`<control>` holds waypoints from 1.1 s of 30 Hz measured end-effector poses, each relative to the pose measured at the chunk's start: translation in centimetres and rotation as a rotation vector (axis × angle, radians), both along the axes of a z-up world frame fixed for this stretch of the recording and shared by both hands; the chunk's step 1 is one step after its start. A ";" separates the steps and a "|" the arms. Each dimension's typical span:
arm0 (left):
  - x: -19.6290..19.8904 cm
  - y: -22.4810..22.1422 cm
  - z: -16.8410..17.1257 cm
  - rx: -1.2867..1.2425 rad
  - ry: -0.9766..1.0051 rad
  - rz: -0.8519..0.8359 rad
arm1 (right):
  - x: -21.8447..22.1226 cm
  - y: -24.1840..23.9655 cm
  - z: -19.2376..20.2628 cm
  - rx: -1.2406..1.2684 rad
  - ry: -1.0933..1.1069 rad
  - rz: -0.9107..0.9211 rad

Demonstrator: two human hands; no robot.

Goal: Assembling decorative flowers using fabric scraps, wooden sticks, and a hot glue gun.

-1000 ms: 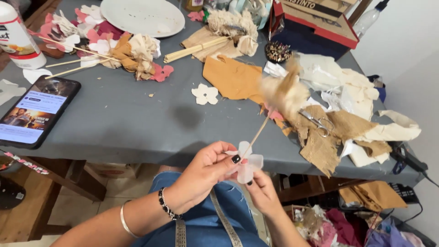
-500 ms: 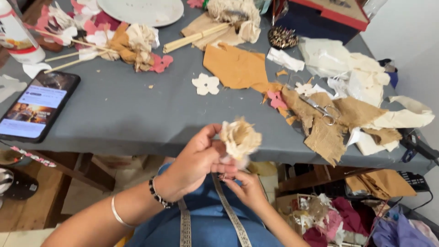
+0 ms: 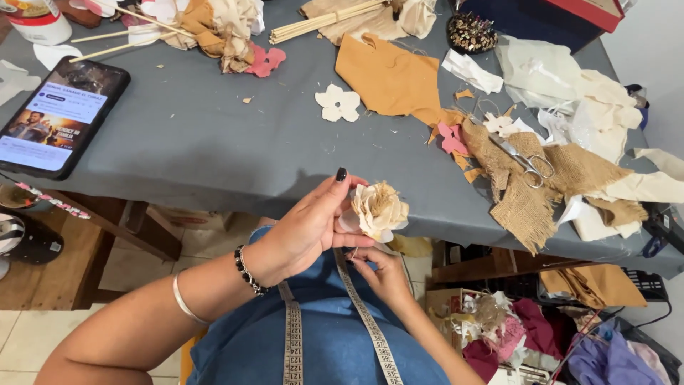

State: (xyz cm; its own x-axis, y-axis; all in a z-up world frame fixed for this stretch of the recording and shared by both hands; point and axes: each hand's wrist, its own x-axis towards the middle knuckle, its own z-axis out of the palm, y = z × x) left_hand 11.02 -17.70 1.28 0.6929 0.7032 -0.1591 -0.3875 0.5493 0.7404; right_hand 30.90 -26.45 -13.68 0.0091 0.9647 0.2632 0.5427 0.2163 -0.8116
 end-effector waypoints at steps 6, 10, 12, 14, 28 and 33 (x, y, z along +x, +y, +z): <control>0.2 -1.1 -1.2 0.099 -0.005 -0.009 | 1.7 0.4 -3.2 0.027 -0.103 -0.080; 0.3 -1.9 -2.5 0.111 -0.010 -0.001 | 0.8 0.5 -0.7 0.070 -0.155 -0.082; 0.4 -1.7 -3.7 0.190 0.006 0.063 | -0.2 0.5 1.1 0.079 -0.226 -0.059; 0.2 -1.5 -4.7 0.205 0.021 0.072 | 0.2 0.1 0.4 0.070 -0.207 -0.041; -0.2 -1.4 -4.5 0.145 -0.052 -0.034 | 3.1 -1.5 -3.2 0.267 -0.115 0.009; 0.2 -1.8 -4.3 0.141 -0.130 0.003 | 3.3 -1.7 -3.8 0.204 -0.106 -0.001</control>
State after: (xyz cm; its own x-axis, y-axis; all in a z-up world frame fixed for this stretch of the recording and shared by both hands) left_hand 11.20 -19.49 -3.03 0.6989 0.7145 0.0322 -0.4865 0.4419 0.7537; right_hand 34.16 -28.18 -17.52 -0.0281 0.8916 0.4519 0.6231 0.3692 -0.6896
